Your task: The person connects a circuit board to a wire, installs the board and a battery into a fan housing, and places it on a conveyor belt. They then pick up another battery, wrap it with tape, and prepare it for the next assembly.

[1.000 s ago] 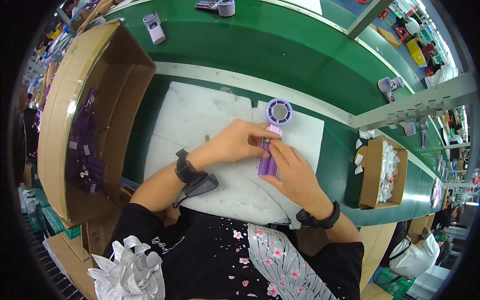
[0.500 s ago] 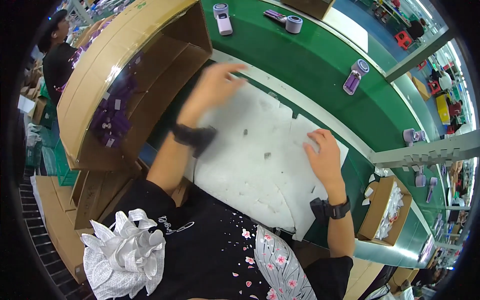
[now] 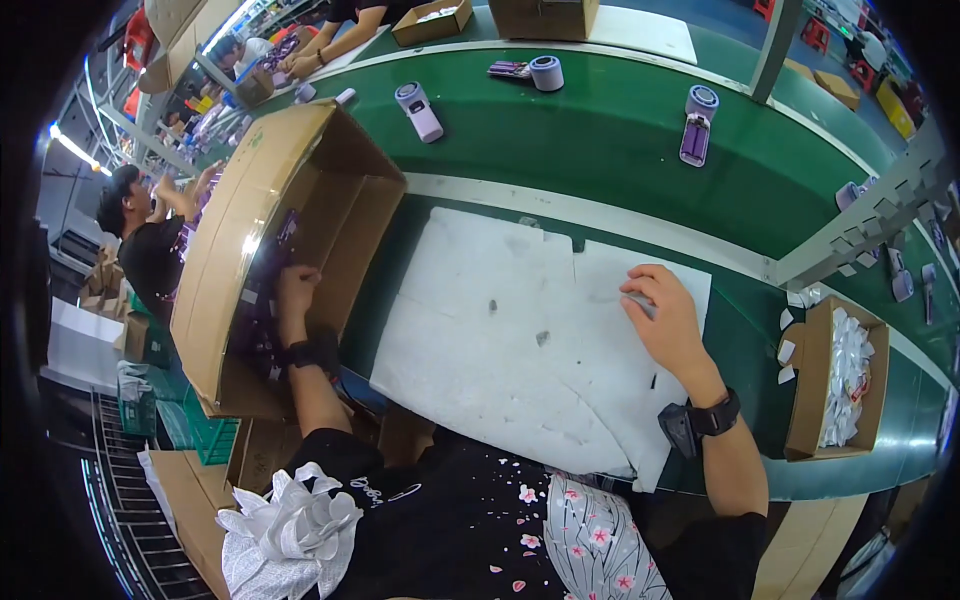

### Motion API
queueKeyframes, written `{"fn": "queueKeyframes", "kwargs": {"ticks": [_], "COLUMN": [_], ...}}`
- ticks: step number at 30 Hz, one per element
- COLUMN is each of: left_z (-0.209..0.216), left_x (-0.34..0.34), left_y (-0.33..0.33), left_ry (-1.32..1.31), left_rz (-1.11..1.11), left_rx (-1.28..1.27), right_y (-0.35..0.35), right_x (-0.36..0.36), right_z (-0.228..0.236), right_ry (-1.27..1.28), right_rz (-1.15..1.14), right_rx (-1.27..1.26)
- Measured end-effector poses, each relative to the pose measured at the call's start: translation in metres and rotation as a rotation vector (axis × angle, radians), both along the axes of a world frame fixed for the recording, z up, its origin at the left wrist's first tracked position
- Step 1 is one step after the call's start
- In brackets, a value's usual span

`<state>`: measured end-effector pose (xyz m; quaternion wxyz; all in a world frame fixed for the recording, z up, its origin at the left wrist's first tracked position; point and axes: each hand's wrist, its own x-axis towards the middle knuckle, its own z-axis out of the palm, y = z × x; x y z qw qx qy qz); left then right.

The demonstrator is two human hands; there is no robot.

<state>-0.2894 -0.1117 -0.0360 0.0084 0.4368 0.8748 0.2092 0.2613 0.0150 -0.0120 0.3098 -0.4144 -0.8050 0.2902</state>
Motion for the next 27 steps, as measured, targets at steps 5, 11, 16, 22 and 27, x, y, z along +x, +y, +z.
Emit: {"fn": "queueKeyframes", "kwargs": {"ticks": [5, 11, 16, 22, 27], "left_z": [-0.012, 0.006, 0.092, 0.102, 0.051], "left_x": [-0.018, -0.017, 0.115, 0.295, 0.344], "left_y": [0.000, 0.006, 0.038, 0.072, 0.106], "left_ry": [0.164, -0.121, -0.456, -1.237, -1.432], "left_rz": [-0.052, 0.024, -0.223, -0.938, -0.918], "left_rx": [0.004, 0.461, 0.697, 0.420, 0.295], "right_y": [0.000, 0.001, 0.001, -0.014, -0.006], "right_x": [-0.007, -0.013, -0.008, -0.029, -0.009], "right_z": [-0.005, -0.001, -0.001, 0.012, -0.021], "right_ry": [0.026, 0.051, 0.091, 0.361, 0.142], "right_rz": [0.003, 0.009, -0.011, -0.075, 0.061], "right_rx": [0.008, -0.070, -0.025, 0.242, 0.152]}}
